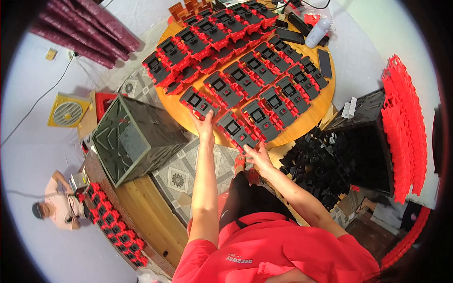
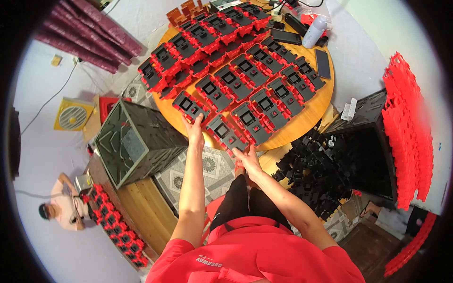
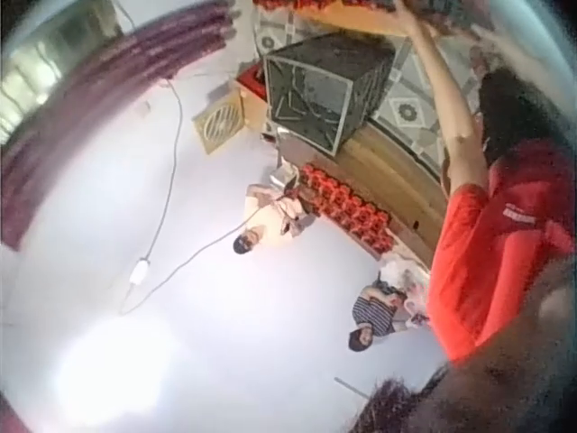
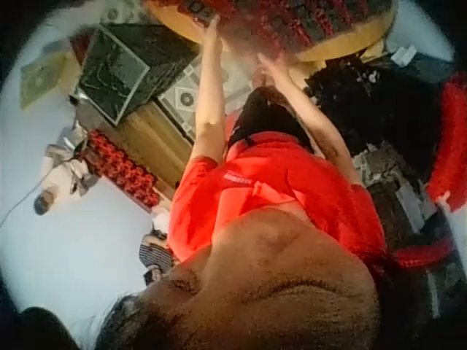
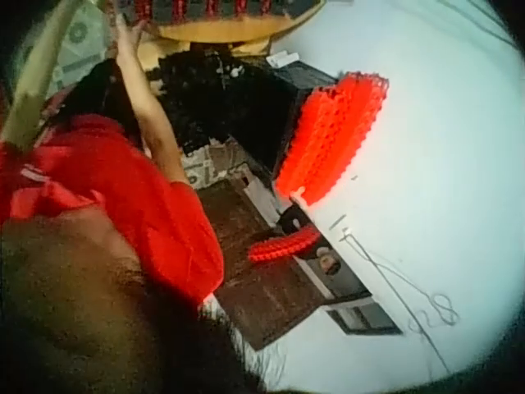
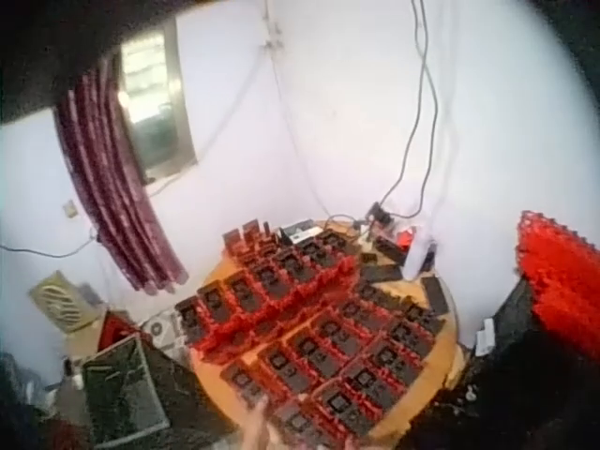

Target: The person assembles red plastic tracks and black plastic brackets by snapping the plastic components together by hand.

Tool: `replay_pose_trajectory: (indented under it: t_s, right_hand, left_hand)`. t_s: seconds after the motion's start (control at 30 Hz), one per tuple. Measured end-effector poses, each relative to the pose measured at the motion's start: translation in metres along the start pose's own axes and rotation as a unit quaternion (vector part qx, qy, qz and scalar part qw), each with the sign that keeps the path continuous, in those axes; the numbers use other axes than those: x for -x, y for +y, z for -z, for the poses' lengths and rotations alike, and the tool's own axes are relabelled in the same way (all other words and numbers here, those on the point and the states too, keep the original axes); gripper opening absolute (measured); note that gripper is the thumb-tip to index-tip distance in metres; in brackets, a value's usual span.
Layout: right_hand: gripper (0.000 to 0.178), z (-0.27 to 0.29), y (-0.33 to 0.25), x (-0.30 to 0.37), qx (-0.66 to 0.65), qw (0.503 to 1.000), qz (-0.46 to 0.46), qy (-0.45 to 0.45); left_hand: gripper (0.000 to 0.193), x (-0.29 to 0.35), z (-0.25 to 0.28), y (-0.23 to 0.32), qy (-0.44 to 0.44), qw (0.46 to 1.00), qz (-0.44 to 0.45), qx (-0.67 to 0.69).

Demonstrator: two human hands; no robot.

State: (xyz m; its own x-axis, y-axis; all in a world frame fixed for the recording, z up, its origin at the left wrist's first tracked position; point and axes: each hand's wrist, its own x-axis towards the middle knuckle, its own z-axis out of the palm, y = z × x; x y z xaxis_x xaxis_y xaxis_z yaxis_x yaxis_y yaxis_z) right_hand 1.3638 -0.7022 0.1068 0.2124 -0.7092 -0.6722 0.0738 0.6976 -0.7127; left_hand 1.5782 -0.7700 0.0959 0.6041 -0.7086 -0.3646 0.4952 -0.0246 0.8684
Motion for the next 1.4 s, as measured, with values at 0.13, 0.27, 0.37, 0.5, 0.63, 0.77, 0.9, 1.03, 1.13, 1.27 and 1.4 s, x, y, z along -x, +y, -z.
replay_pose_trajectory:
  t_s: [0.13,0.27,0.37,0.5,0.63,0.77,0.9,1.03,1.13,1.27,1.4]
  right_hand:
    - [0.083,-0.015,0.031,0.005,0.200,0.959,0.176,0.097]
    - [0.081,0.006,0.061,0.008,0.258,0.902,0.326,0.120]
    - [0.078,0.001,0.039,0.030,0.321,0.834,0.431,0.126]
    - [0.074,-0.005,0.024,0.025,0.447,0.709,0.529,0.133]
    - [0.071,0.004,0.020,0.012,0.495,0.676,0.526,0.145]
    - [0.064,-0.002,0.012,0.015,0.553,0.633,0.526,0.131]
    - [0.066,-0.002,0.020,0.007,0.526,0.661,0.517,0.137]
    - [0.064,0.004,0.015,0.011,0.548,0.645,0.511,0.151]
    - [0.063,0.012,0.015,0.016,0.548,0.650,0.505,0.150]
    - [0.066,0.012,0.014,0.026,0.527,0.656,0.524,0.133]
    - [0.067,0.016,0.009,0.046,0.498,0.682,0.523,0.114]
  left_hand:
    - [0.087,0.002,0.061,-0.007,0.032,0.991,-0.095,0.088]
    - [0.080,0.075,0.065,0.007,0.090,0.991,-0.075,0.070]
    - [0.081,0.125,0.082,0.002,0.095,0.990,-0.056,0.090]
    - [0.087,0.175,0.106,-0.008,0.144,0.980,-0.038,0.131]
    - [0.091,0.200,0.109,-0.020,0.134,0.985,0.014,0.106]
    - [0.082,0.204,0.125,-0.034,0.126,0.989,0.030,0.067]
    - [0.089,0.189,0.114,-0.031,0.098,0.993,0.032,0.060]
    - [0.091,0.143,0.086,-0.022,0.050,0.998,0.016,0.024]
    - [0.090,0.094,0.067,-0.011,0.031,0.999,-0.003,-0.017]
    - [0.085,0.024,0.064,-0.008,0.023,0.999,-0.023,-0.036]
    - [0.089,-0.028,0.058,-0.012,-0.032,0.999,-0.016,-0.033]
